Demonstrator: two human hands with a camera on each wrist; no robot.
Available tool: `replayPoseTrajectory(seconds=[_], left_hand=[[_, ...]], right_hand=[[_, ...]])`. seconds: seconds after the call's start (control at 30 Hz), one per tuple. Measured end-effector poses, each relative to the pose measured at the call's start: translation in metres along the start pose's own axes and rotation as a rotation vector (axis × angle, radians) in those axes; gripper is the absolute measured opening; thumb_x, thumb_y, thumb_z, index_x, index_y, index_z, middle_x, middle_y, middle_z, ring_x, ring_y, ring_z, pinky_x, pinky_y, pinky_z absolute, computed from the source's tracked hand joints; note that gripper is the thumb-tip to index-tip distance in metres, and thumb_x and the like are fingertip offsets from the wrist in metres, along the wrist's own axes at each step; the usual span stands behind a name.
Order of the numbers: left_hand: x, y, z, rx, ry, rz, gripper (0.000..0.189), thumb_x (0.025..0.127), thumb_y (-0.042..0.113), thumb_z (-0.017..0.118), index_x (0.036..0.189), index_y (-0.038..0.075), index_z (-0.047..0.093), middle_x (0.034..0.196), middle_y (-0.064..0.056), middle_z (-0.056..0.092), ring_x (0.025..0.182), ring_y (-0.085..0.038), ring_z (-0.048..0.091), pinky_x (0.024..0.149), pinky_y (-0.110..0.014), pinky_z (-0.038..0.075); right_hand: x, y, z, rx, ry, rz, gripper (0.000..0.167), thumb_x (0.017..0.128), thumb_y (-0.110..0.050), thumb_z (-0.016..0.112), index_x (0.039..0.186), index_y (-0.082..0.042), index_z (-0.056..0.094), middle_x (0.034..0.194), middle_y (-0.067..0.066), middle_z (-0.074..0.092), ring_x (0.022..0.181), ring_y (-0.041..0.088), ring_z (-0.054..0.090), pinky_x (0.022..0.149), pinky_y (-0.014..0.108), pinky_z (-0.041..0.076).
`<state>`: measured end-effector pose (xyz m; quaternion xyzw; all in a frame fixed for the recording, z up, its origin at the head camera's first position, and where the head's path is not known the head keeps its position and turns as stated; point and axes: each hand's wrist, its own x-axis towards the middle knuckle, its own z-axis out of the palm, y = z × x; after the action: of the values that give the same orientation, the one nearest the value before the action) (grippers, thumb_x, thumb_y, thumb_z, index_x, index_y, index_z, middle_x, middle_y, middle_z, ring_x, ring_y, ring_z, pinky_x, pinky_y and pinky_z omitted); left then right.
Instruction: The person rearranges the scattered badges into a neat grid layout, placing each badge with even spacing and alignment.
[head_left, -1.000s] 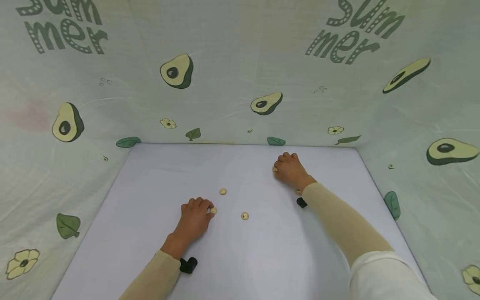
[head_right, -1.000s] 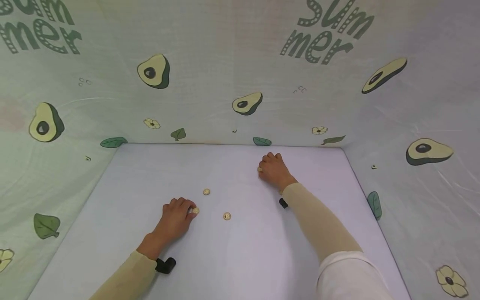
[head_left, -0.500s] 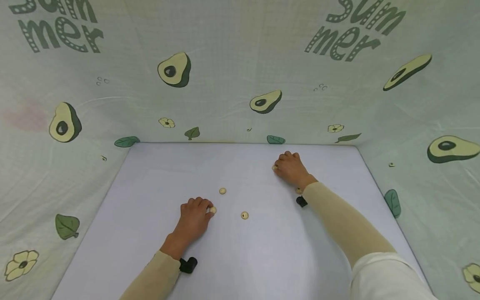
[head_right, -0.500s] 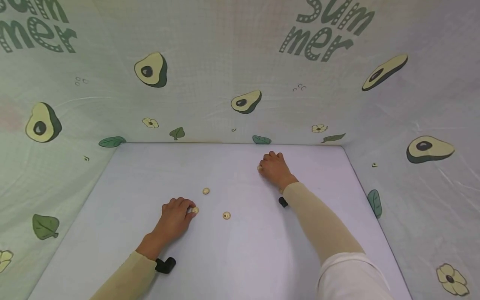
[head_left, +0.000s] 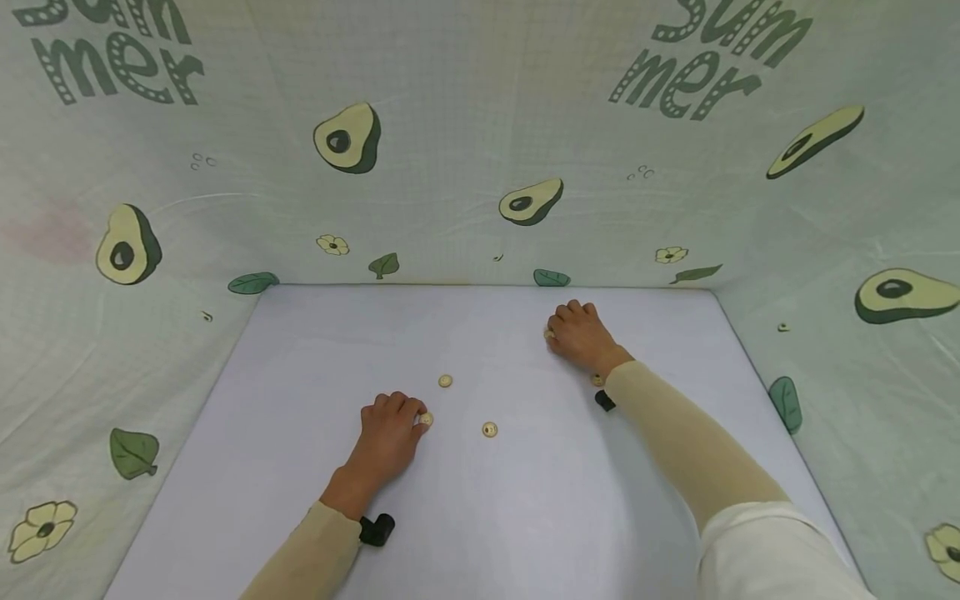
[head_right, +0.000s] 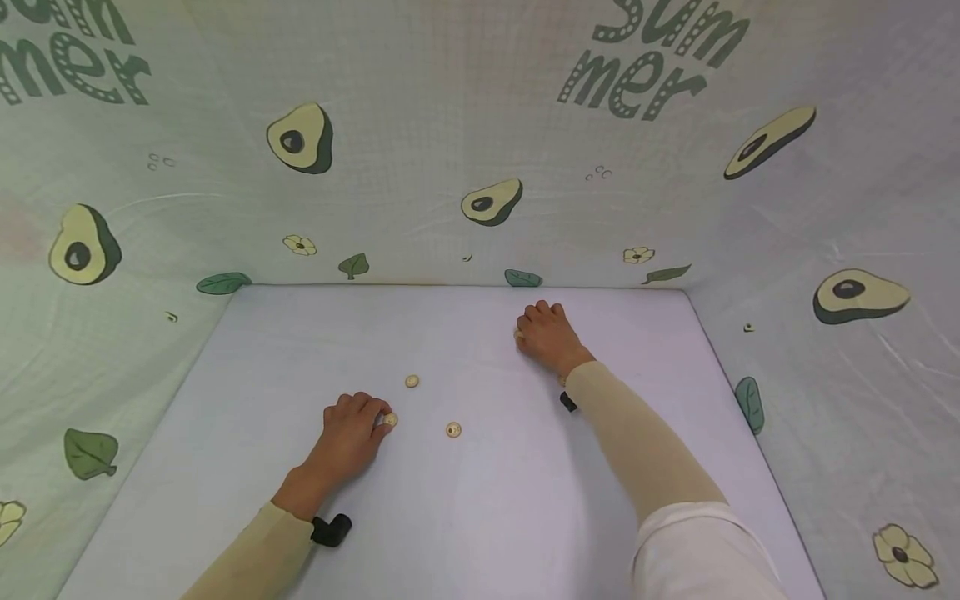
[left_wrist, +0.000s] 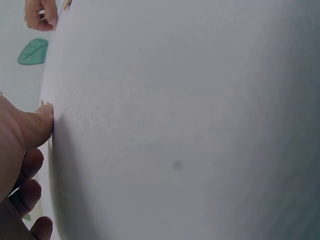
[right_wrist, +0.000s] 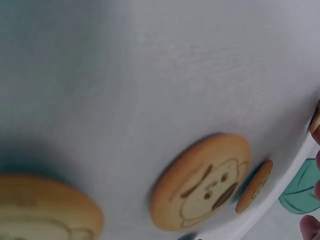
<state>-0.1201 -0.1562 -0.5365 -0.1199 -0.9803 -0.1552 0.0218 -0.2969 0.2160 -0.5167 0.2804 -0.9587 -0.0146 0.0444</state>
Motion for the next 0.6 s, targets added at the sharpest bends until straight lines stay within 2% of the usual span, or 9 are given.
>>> replayPoseTrajectory(seconds=[0.3,0.6], left_hand=[[-0.0016,-0.0022,-0.0004,0.047,0.044,0.060,0.020,0.098,0.023,0.078,0.111,0.012,0.069,0.108,-0.007,0.060,0.101,-0.029,0.052,0.091,-0.054,0.042],[-0.0024,-0.0057,0.0025,0.078,0.078,0.092,0.021,0.097,0.024,0.079,0.111,0.013,0.068,0.108,-0.006,0.061,0.103,-0.029,0.052,0.093,-0.054,0.041]], right_hand=[[0.0010,0.0007,0.0013,-0.018,0.041,-0.013,0.020,0.102,-0.024,0.064,0.102,-0.004,0.068,0.097,0.008,0.059,0.095,0.030,0.046,0.089,0.048,0.039],[0.0030,0.0014,0.0050,-0.033,0.059,-0.010,0.019,0.102,-0.023,0.063,0.101,-0.005,0.068,0.094,0.007,0.057,0.094,0.029,0.045,0.089,0.046,0.038]])
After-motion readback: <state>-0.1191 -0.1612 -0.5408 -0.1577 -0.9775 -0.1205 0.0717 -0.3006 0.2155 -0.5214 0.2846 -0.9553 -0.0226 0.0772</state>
